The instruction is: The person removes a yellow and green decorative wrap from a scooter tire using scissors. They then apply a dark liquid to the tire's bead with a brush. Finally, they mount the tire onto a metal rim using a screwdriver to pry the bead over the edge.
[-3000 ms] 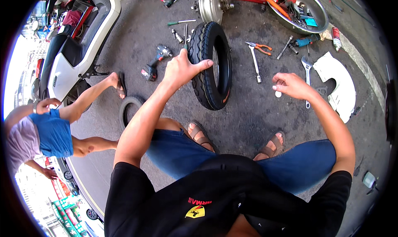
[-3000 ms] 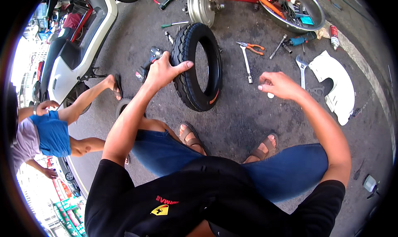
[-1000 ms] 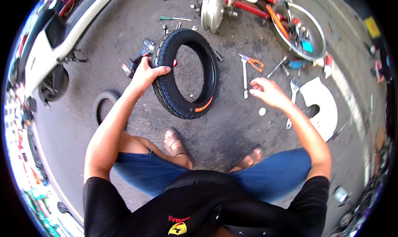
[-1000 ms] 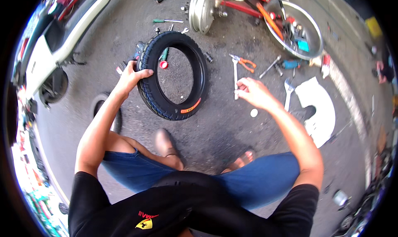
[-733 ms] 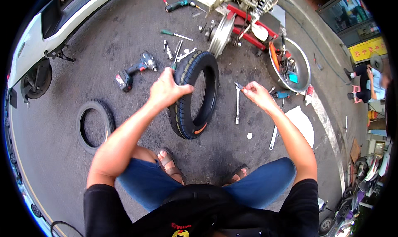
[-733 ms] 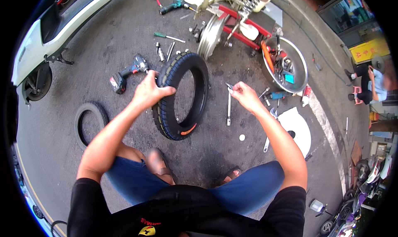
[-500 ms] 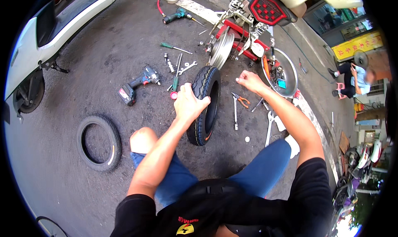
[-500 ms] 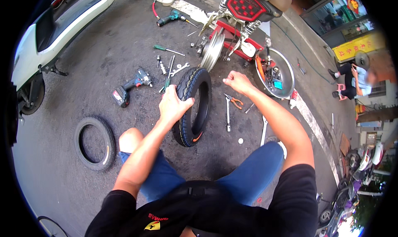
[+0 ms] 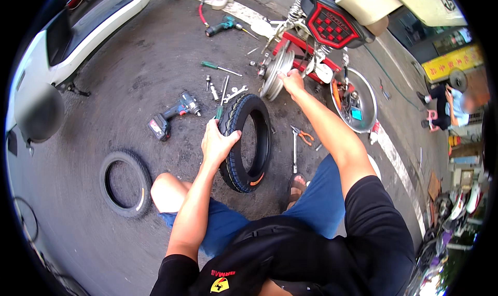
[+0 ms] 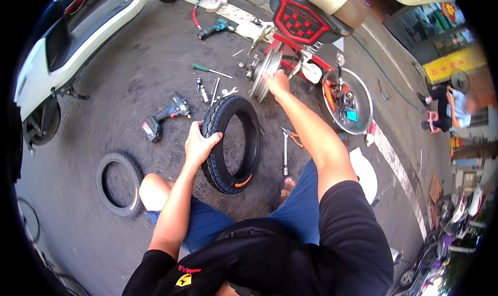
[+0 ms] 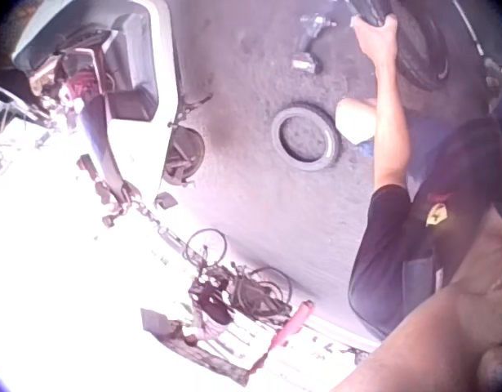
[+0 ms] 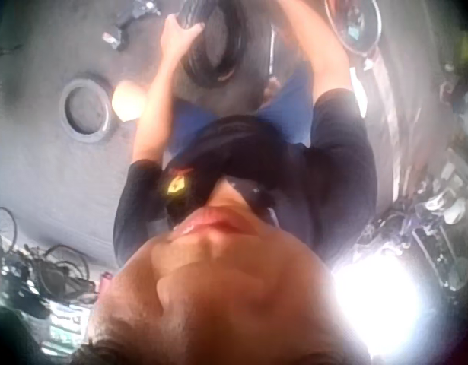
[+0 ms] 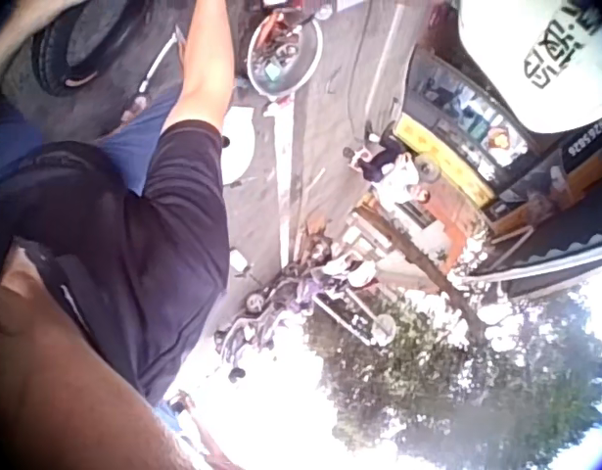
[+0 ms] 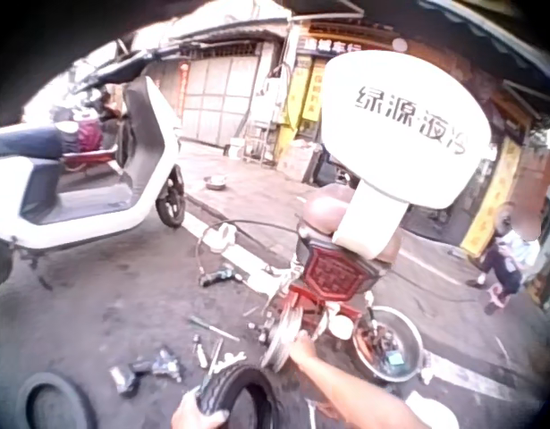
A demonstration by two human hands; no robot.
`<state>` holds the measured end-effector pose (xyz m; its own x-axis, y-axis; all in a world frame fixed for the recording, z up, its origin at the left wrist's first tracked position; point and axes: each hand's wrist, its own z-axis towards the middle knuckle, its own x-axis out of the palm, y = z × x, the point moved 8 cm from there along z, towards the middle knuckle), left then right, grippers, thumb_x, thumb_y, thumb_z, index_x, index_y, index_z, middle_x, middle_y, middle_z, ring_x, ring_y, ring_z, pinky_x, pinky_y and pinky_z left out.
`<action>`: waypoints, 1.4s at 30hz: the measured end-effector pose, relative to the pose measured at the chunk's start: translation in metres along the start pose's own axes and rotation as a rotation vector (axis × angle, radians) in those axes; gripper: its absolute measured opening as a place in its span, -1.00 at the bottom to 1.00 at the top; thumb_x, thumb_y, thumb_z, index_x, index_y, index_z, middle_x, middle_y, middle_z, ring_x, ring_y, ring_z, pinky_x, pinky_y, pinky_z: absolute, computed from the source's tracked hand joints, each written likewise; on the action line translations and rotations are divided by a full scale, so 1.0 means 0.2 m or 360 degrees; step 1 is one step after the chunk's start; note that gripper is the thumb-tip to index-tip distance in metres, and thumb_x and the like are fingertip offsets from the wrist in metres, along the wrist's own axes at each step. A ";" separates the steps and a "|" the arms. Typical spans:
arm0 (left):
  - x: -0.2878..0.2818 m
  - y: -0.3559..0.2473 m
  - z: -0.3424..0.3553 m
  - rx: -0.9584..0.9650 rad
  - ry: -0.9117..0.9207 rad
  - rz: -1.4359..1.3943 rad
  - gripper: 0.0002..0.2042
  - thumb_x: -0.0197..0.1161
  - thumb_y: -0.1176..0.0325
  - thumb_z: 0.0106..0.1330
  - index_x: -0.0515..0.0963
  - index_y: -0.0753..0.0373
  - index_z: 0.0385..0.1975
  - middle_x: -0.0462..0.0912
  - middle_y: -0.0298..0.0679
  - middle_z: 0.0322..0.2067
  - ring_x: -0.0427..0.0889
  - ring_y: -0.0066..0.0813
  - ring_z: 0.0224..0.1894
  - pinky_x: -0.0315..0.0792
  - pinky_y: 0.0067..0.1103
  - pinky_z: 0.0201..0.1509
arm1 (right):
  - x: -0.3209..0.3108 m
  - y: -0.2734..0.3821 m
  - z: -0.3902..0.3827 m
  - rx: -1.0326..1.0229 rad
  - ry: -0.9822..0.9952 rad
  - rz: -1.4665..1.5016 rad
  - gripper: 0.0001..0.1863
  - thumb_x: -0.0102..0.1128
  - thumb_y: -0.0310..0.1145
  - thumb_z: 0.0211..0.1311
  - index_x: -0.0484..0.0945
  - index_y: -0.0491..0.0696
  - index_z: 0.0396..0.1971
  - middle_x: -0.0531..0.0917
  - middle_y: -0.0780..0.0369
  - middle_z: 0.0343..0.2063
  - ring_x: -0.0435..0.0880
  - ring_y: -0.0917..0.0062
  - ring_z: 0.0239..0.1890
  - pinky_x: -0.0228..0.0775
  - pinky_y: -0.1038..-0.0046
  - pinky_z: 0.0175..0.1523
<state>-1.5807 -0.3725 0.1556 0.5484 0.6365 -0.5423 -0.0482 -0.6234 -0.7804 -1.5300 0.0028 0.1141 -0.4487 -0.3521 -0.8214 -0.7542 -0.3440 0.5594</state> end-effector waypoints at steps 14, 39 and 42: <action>0.21 -0.15 -0.35 -0.0235 -0.0139 0.0191 -0.13 0.35 -0.19 -0.10 0.32 0.33 0.15 0.53 0.09 0.00 0.54 -0.07 0.07 0.37 -0.33 0.14 | -0.04 -0.35 0.20 -0.0206 -0.0100 0.0773 -0.64 0.31 -0.33 0.13 0.26 -0.11 -0.59 0.46 0.20 -0.69 0.47 0.45 -0.70 0.29 0.37 -0.63; 0.29 -0.11 -0.62 -0.0369 -0.0223 0.0322 -0.12 0.36 -0.22 -0.15 0.37 0.43 0.05 0.58 0.15 -0.10 0.59 -0.02 0.00 0.41 -0.31 0.09 | -0.36 -0.41 0.03 -0.0949 0.0479 0.0083 -0.70 0.28 -0.24 0.00 0.37 -0.09 -0.60 0.45 0.18 -0.69 0.43 0.47 -0.58 0.28 0.31 -0.40; 0.28 -0.15 -0.60 -0.0315 -0.0237 0.0320 -0.12 0.38 -0.19 -0.18 0.39 0.45 0.02 0.59 0.14 -0.12 0.60 -0.03 -0.03 0.41 -0.33 0.09 | -0.42 -0.47 -0.02 -0.0947 0.0510 0.0181 -0.65 0.28 -0.24 0.11 0.32 -0.10 -0.60 0.39 0.26 -0.70 0.35 0.58 -0.58 0.22 0.41 -0.41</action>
<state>-1.4488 -0.3728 0.1859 0.4153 0.5421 -0.7305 0.0282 -0.8103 -0.5854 -1.4196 0.0611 0.1314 -0.2766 -0.6229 -0.7317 -0.2775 -0.6772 0.6814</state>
